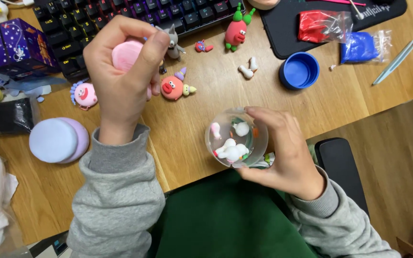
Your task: Knead and stretch pink clay and sort small decorative charms into a container
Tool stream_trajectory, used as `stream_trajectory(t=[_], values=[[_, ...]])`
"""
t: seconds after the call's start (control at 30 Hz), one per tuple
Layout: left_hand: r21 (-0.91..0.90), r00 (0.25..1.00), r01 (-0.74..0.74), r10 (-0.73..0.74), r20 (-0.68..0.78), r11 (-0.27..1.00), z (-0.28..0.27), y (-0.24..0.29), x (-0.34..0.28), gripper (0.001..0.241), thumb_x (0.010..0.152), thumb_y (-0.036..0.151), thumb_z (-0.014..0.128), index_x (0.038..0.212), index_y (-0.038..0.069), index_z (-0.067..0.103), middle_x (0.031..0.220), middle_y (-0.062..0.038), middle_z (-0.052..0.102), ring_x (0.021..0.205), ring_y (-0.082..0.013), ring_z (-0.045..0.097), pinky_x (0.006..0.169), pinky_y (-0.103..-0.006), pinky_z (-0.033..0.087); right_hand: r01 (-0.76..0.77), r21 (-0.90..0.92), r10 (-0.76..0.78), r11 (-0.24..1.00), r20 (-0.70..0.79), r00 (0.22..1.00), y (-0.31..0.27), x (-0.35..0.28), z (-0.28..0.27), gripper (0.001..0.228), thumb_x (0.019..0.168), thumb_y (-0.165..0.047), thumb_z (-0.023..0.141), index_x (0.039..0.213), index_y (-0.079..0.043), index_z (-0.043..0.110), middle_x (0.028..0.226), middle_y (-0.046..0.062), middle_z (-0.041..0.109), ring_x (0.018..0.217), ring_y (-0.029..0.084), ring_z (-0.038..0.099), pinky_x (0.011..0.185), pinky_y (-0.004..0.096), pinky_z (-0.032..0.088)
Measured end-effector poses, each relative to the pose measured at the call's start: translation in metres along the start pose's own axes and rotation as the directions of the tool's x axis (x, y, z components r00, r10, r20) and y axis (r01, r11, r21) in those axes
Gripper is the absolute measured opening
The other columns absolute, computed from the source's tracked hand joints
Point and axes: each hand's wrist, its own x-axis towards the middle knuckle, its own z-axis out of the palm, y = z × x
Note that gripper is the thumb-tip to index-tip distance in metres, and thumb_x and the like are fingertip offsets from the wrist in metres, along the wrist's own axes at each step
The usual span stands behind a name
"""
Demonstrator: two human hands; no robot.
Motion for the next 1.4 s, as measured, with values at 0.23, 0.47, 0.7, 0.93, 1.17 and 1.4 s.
stream_trajectory(t=[0.23,0.47,0.7,0.93,1.17,1.4], values=[[0.119,0.942,-0.005,-0.035,0.333,0.993,0.000,0.015,-0.003,0.014,0.087,0.011,0.072,0.099,0.008,0.066,0.091,-0.004,0.066,0.064,-0.0072,0.057,0.056,-0.0190,0.044,0.041,0.029,-0.040,0.999,-0.028,0.999,0.003,0.001,0.002,0.078,0.073,-0.031,0.084,0.132,-0.003,0.042,0.138,0.023,0.054,0.130,0.036,0.054,0.100,0.041,0.038],[0.374,0.680,0.021,-0.288,0.675,0.927,0.020,0.018,-0.007,0.044,0.081,0.040,0.067,0.117,0.014,0.068,0.114,0.002,0.074,0.107,-0.0089,0.067,0.091,-0.0245,0.043,0.068,0.048,-0.067,0.996,-0.025,0.997,0.006,0.010,-0.012,0.061,0.078,-0.033,0.080,0.125,-0.008,0.050,0.142,0.027,0.050,0.132,0.036,0.052,0.105,0.042,0.034],[0.404,0.689,0.154,-0.391,0.610,0.902,0.018,0.018,0.000,0.045,0.077,0.045,0.069,0.114,0.019,0.072,0.102,0.008,0.076,0.089,0.0003,0.062,0.078,-0.0174,0.041,0.024,0.168,-0.042,0.986,0.105,0.994,-0.004,0.031,-0.028,0.077,0.069,-0.046,0.079,0.131,-0.009,0.052,0.152,0.023,0.037,0.141,0.035,0.040,0.114,0.046,0.037],[0.402,0.667,0.190,-0.418,0.617,0.896,0.021,0.010,-0.003,0.046,0.073,0.044,0.072,0.110,0.016,0.073,0.104,0.006,0.076,0.088,-0.0011,0.063,0.077,-0.0180,0.042,-0.001,-0.301,-0.064,0.954,-0.205,0.977,-0.014,0.045,-0.009,0.017,0.085,-0.031,0.083,0.087,-0.018,0.072,0.124,0.014,0.061,0.112,0.036,0.052,0.093,0.046,0.041],[0.472,0.684,0.189,-0.461,0.566,0.861,0.025,0.014,-0.004,0.039,0.068,0.047,0.077,0.097,0.021,0.073,0.096,0.010,0.075,0.090,-0.0046,0.063,0.080,-0.0215,0.042,-0.080,-0.318,0.016,0.945,-0.197,0.980,-0.015,0.051,0.000,0.019,0.087,-0.042,0.076,0.085,-0.023,0.072,0.123,0.007,0.061,0.110,0.033,0.051,0.085,0.047,0.039],[0.410,0.706,0.157,-0.392,0.590,0.899,0.017,0.015,0.000,0.034,0.073,0.042,0.075,0.100,0.021,0.075,0.097,0.010,0.074,0.086,-0.0042,0.057,0.076,-0.0198,0.039,-0.047,-0.101,0.024,0.994,-0.216,0.976,-0.020,0.052,-0.007,0.014,0.086,-0.023,0.078,0.094,-0.015,0.070,0.124,0.015,0.058,0.112,0.032,0.053,0.099,0.043,0.035]])
